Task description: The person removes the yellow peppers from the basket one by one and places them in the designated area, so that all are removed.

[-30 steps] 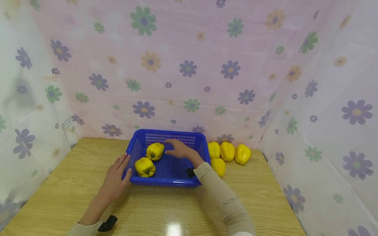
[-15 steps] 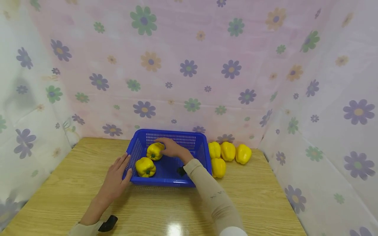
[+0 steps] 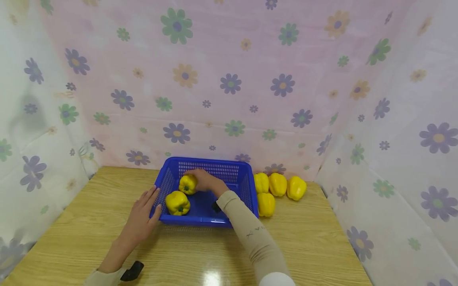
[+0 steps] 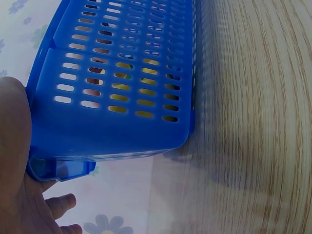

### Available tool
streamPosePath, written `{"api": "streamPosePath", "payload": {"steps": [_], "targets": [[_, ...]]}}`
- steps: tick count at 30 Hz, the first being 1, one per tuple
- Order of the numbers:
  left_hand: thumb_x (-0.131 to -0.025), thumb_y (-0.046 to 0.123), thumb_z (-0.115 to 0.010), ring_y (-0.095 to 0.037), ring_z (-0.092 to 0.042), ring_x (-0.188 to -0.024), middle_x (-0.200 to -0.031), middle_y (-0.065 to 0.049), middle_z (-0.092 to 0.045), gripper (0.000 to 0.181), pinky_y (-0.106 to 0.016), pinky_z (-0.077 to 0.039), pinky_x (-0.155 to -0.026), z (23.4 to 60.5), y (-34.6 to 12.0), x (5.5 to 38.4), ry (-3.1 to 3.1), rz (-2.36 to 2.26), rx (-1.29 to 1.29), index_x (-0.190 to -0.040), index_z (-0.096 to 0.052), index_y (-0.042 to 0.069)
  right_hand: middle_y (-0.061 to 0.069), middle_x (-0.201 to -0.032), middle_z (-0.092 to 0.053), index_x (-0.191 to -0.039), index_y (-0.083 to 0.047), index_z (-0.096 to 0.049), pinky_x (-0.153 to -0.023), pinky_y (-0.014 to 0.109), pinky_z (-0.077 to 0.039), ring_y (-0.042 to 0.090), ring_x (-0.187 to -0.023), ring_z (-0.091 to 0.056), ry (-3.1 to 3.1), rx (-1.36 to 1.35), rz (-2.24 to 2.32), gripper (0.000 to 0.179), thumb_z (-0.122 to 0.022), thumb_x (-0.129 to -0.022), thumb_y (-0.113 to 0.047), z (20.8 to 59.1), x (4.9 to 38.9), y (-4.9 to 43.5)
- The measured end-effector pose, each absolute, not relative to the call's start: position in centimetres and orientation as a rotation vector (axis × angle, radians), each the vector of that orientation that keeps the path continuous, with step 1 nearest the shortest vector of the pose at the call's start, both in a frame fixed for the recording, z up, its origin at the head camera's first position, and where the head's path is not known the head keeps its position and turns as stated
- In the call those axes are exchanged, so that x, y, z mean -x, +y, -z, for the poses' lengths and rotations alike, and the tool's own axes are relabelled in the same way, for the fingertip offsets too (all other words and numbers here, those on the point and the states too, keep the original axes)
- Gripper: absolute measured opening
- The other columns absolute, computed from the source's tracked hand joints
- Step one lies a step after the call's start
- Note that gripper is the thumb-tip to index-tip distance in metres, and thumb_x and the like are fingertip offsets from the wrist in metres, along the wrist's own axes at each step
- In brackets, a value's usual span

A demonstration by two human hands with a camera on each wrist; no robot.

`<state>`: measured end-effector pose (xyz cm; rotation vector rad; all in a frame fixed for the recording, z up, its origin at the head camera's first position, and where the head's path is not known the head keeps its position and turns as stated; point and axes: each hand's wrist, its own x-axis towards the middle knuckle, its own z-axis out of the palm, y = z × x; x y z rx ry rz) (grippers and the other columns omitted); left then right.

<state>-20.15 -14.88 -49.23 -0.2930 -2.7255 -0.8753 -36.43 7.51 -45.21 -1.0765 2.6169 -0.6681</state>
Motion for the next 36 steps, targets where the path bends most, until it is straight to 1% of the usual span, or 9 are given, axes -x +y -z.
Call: {"api": "streamPosePath", "payload": {"steps": [6, 11, 14, 16, 21, 24, 28, 32, 36], "targets": [[-0.105, 0.023, -0.051, -0.05, -0.025, -0.15, -0.165, -0.02, -0.028, 0.059, -0.073, -0.018, -0.116, 49.1, -14.9, 20.1, -2.729, 0.876, 0.29, -0.157, -0.034, -0.001, 0.015, -0.143, -0.055, -0.151, -0.004, -0.046, -0.111, 0.044, -0.044, 0.03, -0.127, -0.053, 2.622, 0.989, 0.625, 0.063, -0.072, -0.095, -0.011, 44.9, 36.1, 8.1], [-0.106, 0.023, -0.05, -0.05, -0.024, -0.15, -0.166, -0.02, -0.027, 0.059, -0.074, -0.017, -0.116, 48.9, -14.8, 20.0, -2.737, 0.878, 0.291, -0.157, -0.033, -0.001, 0.016, -0.155, -0.046, -0.159, -0.005, -0.032, -0.118, 0.048, -0.037, 0.033, -0.14, -0.044, 2.582, 0.88, 0.632, 0.066, -0.059, -0.103, -0.03, 44.5, 36.0, 9.1], [-0.106, 0.022, -0.05, -0.05, -0.024, -0.15, -0.166, -0.02, -0.027, 0.059, -0.073, -0.016, -0.116, 48.8, -14.9, 19.9, -2.74, 0.877, 0.286, -0.157, -0.033, -0.002, 0.016, -0.161, -0.038, -0.161, -0.007, -0.028, -0.12, 0.049, -0.033, 0.034, -0.147, -0.038, 2.519, 0.813, 0.676, 0.067, -0.051, -0.106, -0.039, 44.7, 36.0, 9.6], [-0.106, 0.023, -0.05, -0.05, -0.024, -0.15, -0.166, -0.02, -0.026, 0.059, -0.073, -0.016, -0.116, 48.7, -14.9, 19.9, -2.744, 0.876, 0.284, -0.157, -0.033, -0.001, 0.016, -0.161, -0.036, -0.161, -0.007, -0.028, -0.12, 0.05, -0.034, 0.034, -0.147, -0.038, 2.484, 0.799, 0.694, 0.066, -0.048, -0.107, -0.041, 45.0, 36.1, 9.8], [-0.106, 0.025, -0.048, -0.049, -0.024, -0.15, -0.166, -0.019, -0.026, 0.06, -0.073, -0.016, -0.117, 48.8, -14.8, 19.9, -2.75, 0.875, 0.288, -0.158, -0.032, 0.0, 0.017, -0.163, -0.032, -0.162, -0.007, -0.024, -0.119, 0.05, -0.035, 0.035, -0.148, -0.035, 2.391, 0.787, 0.805, 0.065, -0.048, -0.108, -0.033, 45.2, 36.0, 10.2], [-0.106, 0.024, -0.049, -0.05, -0.024, -0.15, -0.166, -0.019, -0.026, 0.06, -0.073, -0.017, -0.117, 48.8, -14.8, 19.9, -2.753, 0.872, 0.287, -0.158, -0.032, -0.001, 0.017, -0.163, -0.031, -0.163, -0.009, -0.022, -0.114, 0.053, -0.042, 0.038, -0.148, -0.034, 2.33, 0.767, 0.88, 0.066, -0.052, -0.107, -0.028, 45.1, 35.7, 10.2], [-0.106, 0.024, -0.049, -0.049, -0.023, -0.151, -0.167, -0.019, -0.025, 0.06, -0.073, -0.015, -0.117, 48.8, -14.7, 19.9, -2.757, 0.879, 0.283, -0.158, -0.032, -0.001, 0.017, -0.159, -0.035, -0.161, -0.011, -0.028, -0.106, 0.053, -0.048, 0.04, -0.144, -0.039, 2.305, 0.745, 0.919, 0.064, -0.055, -0.106, -0.028, 44.8, 35.4, 10.2], [-0.106, 0.025, -0.049, -0.049, -0.023, -0.151, -0.167, -0.019, -0.025, 0.06, -0.073, -0.015, -0.117, 48.8, -14.7, 19.9, -2.76, 0.879, 0.282, -0.158, -0.032, 0.0, 0.02, -0.153, -0.041, -0.155, -0.009, -0.035, -0.105, 0.053, -0.05, 0.039, -0.139, -0.044, 2.294, 0.706, 0.948, 0.06, -0.06, -0.103, -0.027, 44.6, 35.2, 10.2], [-0.107, 0.026, -0.048, -0.049, -0.023, -0.151, -0.167, -0.018, -0.025, 0.06, -0.073, -0.015, -0.117, 48.9, -14.8, 19.9, -2.759, 0.884, 0.28, -0.159, -0.031, 0.001, 0.022, -0.15, -0.04, -0.148, -0.009, -0.038, -0.098, 0.055, -0.054, 0.04, -0.134, -0.047, 2.242, 0.633, 1.002, 0.054, -0.061, -0.102, -0.024, 44.7, 35.2, 10.3]]}}
